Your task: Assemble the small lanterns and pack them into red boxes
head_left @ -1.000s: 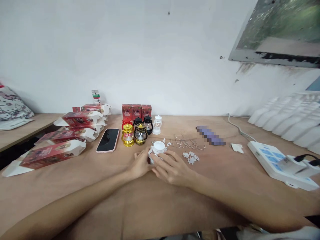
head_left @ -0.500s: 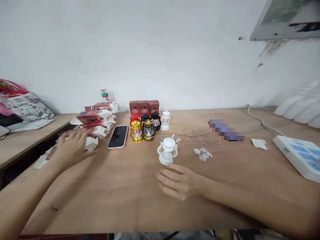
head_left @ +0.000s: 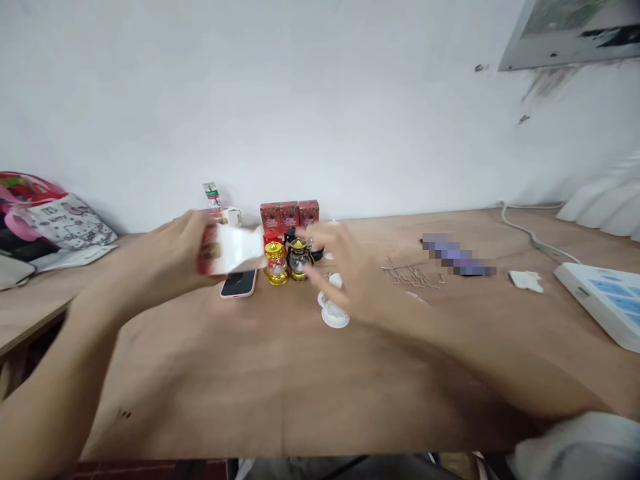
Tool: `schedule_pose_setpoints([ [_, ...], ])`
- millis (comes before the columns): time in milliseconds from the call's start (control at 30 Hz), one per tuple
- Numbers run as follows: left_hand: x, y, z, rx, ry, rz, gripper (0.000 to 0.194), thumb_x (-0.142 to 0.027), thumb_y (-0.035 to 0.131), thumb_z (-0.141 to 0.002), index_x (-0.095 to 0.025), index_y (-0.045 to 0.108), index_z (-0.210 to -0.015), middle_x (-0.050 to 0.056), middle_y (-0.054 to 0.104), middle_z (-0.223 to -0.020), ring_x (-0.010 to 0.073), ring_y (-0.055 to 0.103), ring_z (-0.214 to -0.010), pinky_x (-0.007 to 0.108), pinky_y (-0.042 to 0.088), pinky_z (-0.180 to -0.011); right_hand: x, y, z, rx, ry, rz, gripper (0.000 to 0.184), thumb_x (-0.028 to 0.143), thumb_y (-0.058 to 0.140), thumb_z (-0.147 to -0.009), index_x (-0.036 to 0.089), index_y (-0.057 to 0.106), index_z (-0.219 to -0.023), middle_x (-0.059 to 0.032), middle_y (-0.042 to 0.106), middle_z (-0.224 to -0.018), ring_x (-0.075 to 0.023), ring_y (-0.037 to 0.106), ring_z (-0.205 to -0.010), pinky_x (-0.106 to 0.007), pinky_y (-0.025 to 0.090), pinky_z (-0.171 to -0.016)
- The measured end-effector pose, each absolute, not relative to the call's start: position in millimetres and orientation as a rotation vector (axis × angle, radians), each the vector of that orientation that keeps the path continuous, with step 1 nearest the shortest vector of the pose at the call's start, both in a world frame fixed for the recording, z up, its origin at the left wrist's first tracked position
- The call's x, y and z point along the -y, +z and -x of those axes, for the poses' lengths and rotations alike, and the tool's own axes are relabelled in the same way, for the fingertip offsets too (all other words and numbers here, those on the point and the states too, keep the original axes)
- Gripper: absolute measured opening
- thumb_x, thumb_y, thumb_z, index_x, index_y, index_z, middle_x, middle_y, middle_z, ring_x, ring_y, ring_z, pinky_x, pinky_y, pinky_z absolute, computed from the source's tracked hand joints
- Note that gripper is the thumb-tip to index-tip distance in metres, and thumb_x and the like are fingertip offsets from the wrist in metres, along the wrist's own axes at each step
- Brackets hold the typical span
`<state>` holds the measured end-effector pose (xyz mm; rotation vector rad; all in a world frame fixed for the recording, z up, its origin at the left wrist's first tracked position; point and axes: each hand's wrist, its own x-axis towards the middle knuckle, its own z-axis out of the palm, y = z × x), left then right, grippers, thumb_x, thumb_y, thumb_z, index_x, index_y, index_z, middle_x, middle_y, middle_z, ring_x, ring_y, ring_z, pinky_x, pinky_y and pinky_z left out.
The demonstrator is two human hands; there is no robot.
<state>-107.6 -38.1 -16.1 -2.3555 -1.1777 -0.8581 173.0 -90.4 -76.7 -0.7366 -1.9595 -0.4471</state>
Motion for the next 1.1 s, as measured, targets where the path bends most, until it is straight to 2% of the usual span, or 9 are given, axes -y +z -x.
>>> schedule_pose_setpoints([
  [67,28,-4,67,1.118,-0.806,2.438,0.066,-0.065,0.071,-0.059,-0.015,0.048,-0.097,0.000,0.050,-0.082,0.0165,0.055,-0.077,0.035,0.047,-0.077,73,-47,-174,1.894,-0.250,0.820,0.037,0.025,0.045,-0.091,0.020,0.041,-0.128,-0.0103,0.055,-0.120,-0.0189,0.058,-0.099,-0.034,0.054,-0.076],
  [167,-4,4,18,1.000,-1.030,2.373,0.065,-0.050,0.076,-0.063,-0.016,0.039,-0.105,0.005,0.050,-0.096,0.0213,0.054,-0.092,0.036,0.047,-0.081,41,-20,-181,1.796,-0.076,0.815,0.038,0.035,0.048,-0.090,0.027,0.042,-0.126,-0.0051,0.055,-0.115,-0.0191,0.059,-0.096,-0.035,0.055,-0.072],
  [300,-44,-5,-29,0.884,-1.385,2.218,0.050,-0.030,0.071,-0.070,-0.018,0.037,-0.105,0.011,0.047,-0.111,0.0254,0.047,-0.107,0.043,0.041,-0.090,-7,-22,-193,1.648,0.189,0.769,0.031,0.039,0.049,-0.088,0.027,0.048,-0.117,-0.0032,0.060,-0.097,-0.0160,0.062,-0.083,-0.035,0.057,-0.069],
  [400,-55,-17,-52,0.865,-1.436,2.207,0.054,-0.025,0.071,-0.067,-0.020,0.037,-0.108,0.013,0.045,-0.119,0.0296,0.041,-0.117,0.050,0.033,-0.098,-32,-32,-204,1.497,0.369,0.791,0.026,0.035,0.053,-0.084,0.023,0.050,-0.107,-0.0052,0.064,-0.091,-0.0172,0.064,-0.078,-0.035,0.057,-0.063],
  [533,-52,-28,-61,0.843,-1.397,2.520,0.072,-0.038,0.075,-0.060,-0.019,0.034,-0.116,0.013,0.042,-0.126,0.0313,0.040,-0.121,0.051,0.033,-0.099,-37,-36,-210,1.350,0.215,0.868,0.026,0.024,0.061,-0.074,0.020,0.053,-0.098,-0.0099,0.064,-0.102,-0.0215,0.064,-0.088,-0.036,0.057,-0.066],
  [667,-51,-29,-59,0.889,-1.794,2.661,0.049,-0.035,0.063,-0.075,-0.022,0.034,-0.112,0.012,0.046,-0.123,0.0226,0.051,-0.111,0.038,0.047,-0.085,-25,-36,-199,1.394,0.161,0.787,0.019,0.018,0.057,-0.075,0.021,0.056,-0.093,-0.0063,0.064,-0.107,-0.0186,0.066,-0.086,-0.036,0.059,-0.071],
  [767,-49,-25,-56,0.911,-1.953,2.580,0.052,-0.028,0.065,-0.071,-0.021,0.034,-0.112,0.014,0.047,-0.124,0.0225,0.053,-0.110,0.033,0.051,-0.077,-18,-36,-190,1.484,0.076,0.722,0.017,0.015,0.047,-0.083,0.023,0.058,-0.093,-0.0047,0.063,-0.110,-0.0170,0.064,-0.095,-0.036,0.059,-0.076],
  [900,-39,-16,-46,0.868,-1.828,2.629,0.055,-0.025,0.064,-0.067,-0.022,0.036,-0.115,0.014,0.047,-0.127,0.0226,0.055,-0.107,0.029,0.052,-0.069,-13,-34,-192,1.536,-0.135,0.699,0.025,0.007,0.042,-0.082,0.021,0.062,-0.084,-0.0063,0.061,-0.113,-0.0171,0.057,-0.110,-0.034,0.057,-0.080],
  [1100,-23,-3,-28,0.830,-1.471,2.556,0.048,-0.026,0.060,-0.072,-0.022,0.041,-0.116,0.010,0.057,-0.120,0.0198,0.060,-0.094,0.031,0.050,-0.072,-13,-29,-202,1.575,-0.319,0.757,0.030,-0.001,0.041,-0.076,0.017,0.064,-0.072,-0.0082,0.062,-0.113,-0.0210,0.059,-0.106,-0.040,0.055,-0.081],
])
